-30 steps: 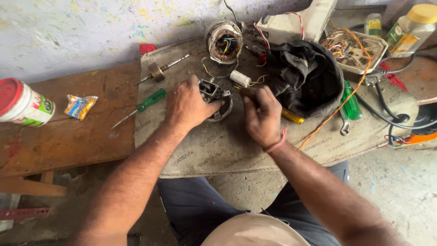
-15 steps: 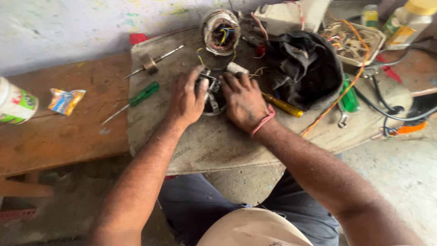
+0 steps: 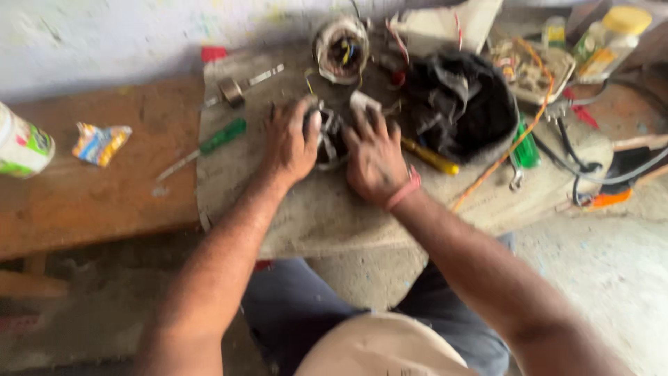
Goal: The person repairs a fan motor assembly by hand at a workbench. They use a screwdriver to handle components inside the motor housing and wipe the metal parts with a black cloth.
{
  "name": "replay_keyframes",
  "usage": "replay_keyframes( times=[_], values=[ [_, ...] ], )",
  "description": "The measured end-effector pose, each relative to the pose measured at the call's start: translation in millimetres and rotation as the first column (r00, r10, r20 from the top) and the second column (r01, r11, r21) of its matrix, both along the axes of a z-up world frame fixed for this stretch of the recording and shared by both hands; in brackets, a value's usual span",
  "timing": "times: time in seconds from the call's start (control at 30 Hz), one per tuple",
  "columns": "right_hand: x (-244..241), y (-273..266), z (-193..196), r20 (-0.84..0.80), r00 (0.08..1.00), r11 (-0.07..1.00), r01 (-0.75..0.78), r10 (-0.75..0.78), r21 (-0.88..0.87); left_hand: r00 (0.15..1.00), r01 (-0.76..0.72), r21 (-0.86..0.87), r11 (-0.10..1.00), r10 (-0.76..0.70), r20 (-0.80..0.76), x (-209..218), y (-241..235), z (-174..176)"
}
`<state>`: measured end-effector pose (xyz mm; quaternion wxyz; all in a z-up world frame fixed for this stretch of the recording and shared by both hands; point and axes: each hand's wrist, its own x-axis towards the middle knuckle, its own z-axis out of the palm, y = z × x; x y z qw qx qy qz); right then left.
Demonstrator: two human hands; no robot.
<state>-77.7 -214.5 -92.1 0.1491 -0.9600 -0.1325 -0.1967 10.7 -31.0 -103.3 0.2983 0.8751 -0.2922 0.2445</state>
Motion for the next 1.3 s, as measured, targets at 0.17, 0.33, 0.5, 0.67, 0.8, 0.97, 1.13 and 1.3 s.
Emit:
replay_keyframes(
  times=[0.17, 0.33, 0.5, 0.67, 0.8, 0.97, 1.13, 1.3],
  values=[
    [-7.5, 5.5, -4.4, 0.105, 0.994, 0.992, -0.027, 0.014, 0.123, 0.998, -0.025, -0.013, 1.000, 0.026, 0.060, 2.8, -2.5, 1.1],
    [9.8, 7.5, -5.0, -0.152, 0.988, 0.998, 0.033, -0.025, 0.048, 1.000, -0.009, -0.047, 0.999, 0.008, -0.025, -0.9, 3.4, -10.6],
    [7.7, -0.6, 4.4, -0.047, 0.999, 1.000, -0.017, 0.018, 0.014, 0.993, -0.044, -0.006, 0.999, 0.044, 0.113, 9.7, -4.3, 3.0],
    [15.0, 3.0, -2.3, -0.054, 0.998, 0.999, 0.031, -0.029, 0.031, 0.995, -0.045, -0.008, 0.999, 0.045, 0.091, 1.6, -6.2, -1.1],
    [2.1, 8.7, -0.3, -0.076, 0.997, 0.999, 0.029, -0.026, 0.028, 0.994, -0.079, 0.001, 0.997, 0.079, 0.082, 3.6, -3.7, 0.4],
    [10.4, 3.9, 4.4, -0.093, 0.996, 0.997, 0.019, -0.012, 0.080, 0.996, -0.055, -0.016, 0.998, 0.056, 0.068, 3.7, -5.6, -1.2],
    [10.3, 3.9, 3.3, -0.077, 0.996, 0.996, 0.046, -0.040, 0.076, 0.993, -0.062, -0.024, 0.998, 0.064, 0.095, 6.8, -3.2, -3.3],
    [5.2, 1.8, 0.7, -0.045, 0.999, 0.998, 0.000, 0.003, 0.067, 0.993, -0.058, -0.019, 0.998, 0.059, 0.103, 5.4, -6.0, -2.7]
  ],
)
